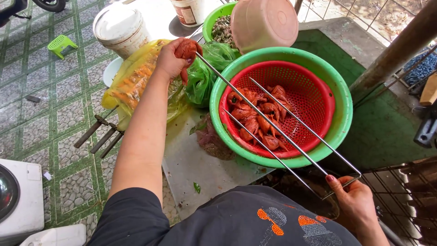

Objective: Skewering pieces of marinated chicken and adding leaves.

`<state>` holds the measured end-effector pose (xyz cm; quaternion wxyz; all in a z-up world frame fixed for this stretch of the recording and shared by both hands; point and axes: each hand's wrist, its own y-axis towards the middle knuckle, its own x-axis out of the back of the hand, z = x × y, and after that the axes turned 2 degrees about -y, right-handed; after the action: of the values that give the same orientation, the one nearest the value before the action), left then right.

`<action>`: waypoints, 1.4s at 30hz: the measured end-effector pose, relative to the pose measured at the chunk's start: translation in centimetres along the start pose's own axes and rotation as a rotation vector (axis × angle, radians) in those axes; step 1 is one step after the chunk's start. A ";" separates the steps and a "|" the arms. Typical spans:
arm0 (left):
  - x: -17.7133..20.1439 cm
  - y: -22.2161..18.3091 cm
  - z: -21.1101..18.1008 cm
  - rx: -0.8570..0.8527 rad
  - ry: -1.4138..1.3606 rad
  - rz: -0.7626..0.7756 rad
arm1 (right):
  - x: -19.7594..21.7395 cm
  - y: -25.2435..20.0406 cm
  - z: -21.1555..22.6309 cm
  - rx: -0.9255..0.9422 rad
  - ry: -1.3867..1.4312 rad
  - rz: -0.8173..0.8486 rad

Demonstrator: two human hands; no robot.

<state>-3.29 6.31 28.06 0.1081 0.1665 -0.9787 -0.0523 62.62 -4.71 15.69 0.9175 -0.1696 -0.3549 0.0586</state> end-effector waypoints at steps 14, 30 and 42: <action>-10.1 -5.1 -8.9 0.220 0.494 0.117 | -1.2 -1.1 1.9 -0.046 0.067 0.008; -22.2 -7.8 -3.2 -0.458 0.707 0.284 | -1.7 -2.0 -0.3 -0.104 0.411 -0.065; -34.1 -13.7 -6.8 -0.180 0.793 0.470 | -2.0 -4.0 0.7 -0.221 0.440 -0.202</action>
<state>33.98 4.48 26.17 0.4965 -0.0625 -0.8647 -0.0436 60.65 -8.71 16.29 0.9498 -0.2410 -0.1662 -0.1106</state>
